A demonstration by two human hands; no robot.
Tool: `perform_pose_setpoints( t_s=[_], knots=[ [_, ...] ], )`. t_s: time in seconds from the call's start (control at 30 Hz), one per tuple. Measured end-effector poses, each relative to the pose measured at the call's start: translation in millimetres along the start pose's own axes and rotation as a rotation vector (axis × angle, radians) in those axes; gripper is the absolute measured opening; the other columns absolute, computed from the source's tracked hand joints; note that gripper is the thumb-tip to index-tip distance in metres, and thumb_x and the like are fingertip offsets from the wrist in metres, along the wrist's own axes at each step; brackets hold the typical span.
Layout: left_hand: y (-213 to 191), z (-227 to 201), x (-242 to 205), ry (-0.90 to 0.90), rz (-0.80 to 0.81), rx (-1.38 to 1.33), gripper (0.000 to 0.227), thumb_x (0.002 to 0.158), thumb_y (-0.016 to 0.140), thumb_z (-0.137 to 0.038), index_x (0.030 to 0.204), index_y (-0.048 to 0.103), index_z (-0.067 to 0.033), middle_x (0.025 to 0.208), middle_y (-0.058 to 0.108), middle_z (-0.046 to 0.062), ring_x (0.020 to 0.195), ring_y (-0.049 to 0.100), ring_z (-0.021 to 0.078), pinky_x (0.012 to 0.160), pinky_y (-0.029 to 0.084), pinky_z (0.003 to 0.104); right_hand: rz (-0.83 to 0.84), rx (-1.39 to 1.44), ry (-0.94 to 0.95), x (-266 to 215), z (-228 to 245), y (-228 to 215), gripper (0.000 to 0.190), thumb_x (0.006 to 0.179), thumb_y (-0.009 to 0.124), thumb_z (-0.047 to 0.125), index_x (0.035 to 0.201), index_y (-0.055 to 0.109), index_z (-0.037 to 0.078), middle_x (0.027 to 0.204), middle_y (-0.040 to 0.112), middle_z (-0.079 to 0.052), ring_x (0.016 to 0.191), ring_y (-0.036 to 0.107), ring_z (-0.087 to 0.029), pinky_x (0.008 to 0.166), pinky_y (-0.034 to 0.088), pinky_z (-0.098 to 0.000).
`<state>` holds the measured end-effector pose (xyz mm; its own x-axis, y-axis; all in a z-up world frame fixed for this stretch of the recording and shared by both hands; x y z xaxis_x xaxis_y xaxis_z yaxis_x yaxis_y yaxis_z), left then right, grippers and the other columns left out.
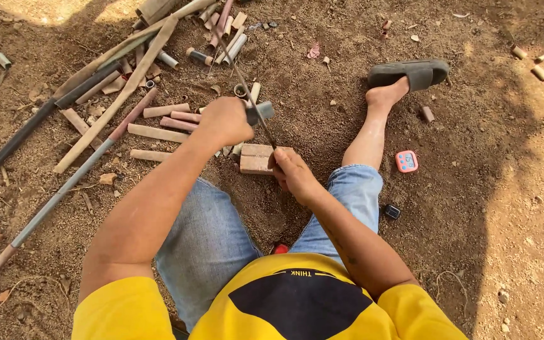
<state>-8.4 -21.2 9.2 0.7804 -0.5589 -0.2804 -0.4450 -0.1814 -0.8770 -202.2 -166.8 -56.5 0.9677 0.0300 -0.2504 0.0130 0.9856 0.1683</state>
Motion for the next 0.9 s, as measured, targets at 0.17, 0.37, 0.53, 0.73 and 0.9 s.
perform_pose_setpoints(
  t_s=[0.17, 0.37, 0.53, 0.73, 0.9],
  knots=[
    [-6, 4, 4, 0.040, 0.023, 0.047, 0.034, 0.072, 0.064, -0.022, 0.092, 0.081, 0.0010, 0.087, 0.078, 0.022, 0.097, 0.078, 0.0461, 0.084, 0.061, 0.059, 0.023, -0.005, -0.047, 8, 13, 4, 0.050, 0.120, 0.030, 0.040, 0.102, 0.061, 0.005, 0.062, 0.031, 0.004, 0.040, 0.029, -0.007, 0.039, 0.027, -0.0239],
    [7, 37, 20, -0.154, -0.170, -0.210, 0.031, 0.071, 0.071, -0.023, 0.090, 0.078, -0.0001, 0.082, 0.073, 0.020, 0.095, 0.078, 0.0443, 0.081, 0.059, 0.056, 0.009, 0.034, 0.065, -6, -15, 0, 0.052, 0.119, 0.032, 0.044, 0.100, 0.061, 0.005, 0.062, 0.028, 0.006, 0.040, 0.026, -0.006, 0.037, 0.023, -0.0235],
    [2, -7, 8, 0.028, -0.063, -0.020, 0.022, 0.074, 0.064, -0.024, 0.078, 0.077, -0.0063, 0.070, 0.072, 0.013, 0.081, 0.079, 0.0431, 0.074, 0.062, 0.054, -0.010, 0.021, -0.040, 18, 6, -5, 0.049, 0.120, 0.030, 0.039, 0.102, 0.059, 0.004, 0.061, 0.030, 0.003, 0.036, 0.033, -0.009, 0.034, 0.026, -0.0244],
    [-13, 31, 11, -0.115, -0.203, -0.148, 0.030, 0.073, 0.066, -0.024, 0.088, 0.080, -0.0019, 0.081, 0.075, 0.019, 0.094, 0.078, 0.0459, 0.082, 0.061, 0.056, 0.004, -0.002, 0.036, -5, -13, 3, 0.052, 0.118, 0.035, 0.046, 0.095, 0.060, 0.007, 0.063, 0.028, 0.005, 0.039, 0.025, -0.006, 0.037, 0.022, -0.0243],
    [6, -5, 7, 0.041, -0.067, -0.038, 0.018, 0.068, 0.066, -0.015, 0.078, 0.077, -0.0061, 0.070, 0.071, 0.013, 0.077, 0.079, 0.0423, 0.072, 0.063, 0.054, -0.020, 0.032, -0.011, 13, 10, -4, 0.047, 0.119, 0.033, 0.038, 0.100, 0.060, 0.004, 0.063, 0.027, 0.005, 0.037, 0.035, -0.011, 0.036, 0.029, -0.0271]
  ],
)
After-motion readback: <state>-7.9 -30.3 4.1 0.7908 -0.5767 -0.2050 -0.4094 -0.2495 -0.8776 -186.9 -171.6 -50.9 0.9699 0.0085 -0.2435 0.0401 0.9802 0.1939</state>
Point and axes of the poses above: each hand's wrist, its own x-axis towards the middle knuckle, its own y-axis out of the palm, z = x × y, the point moved 2 cm from there along x, towards the middle knuckle
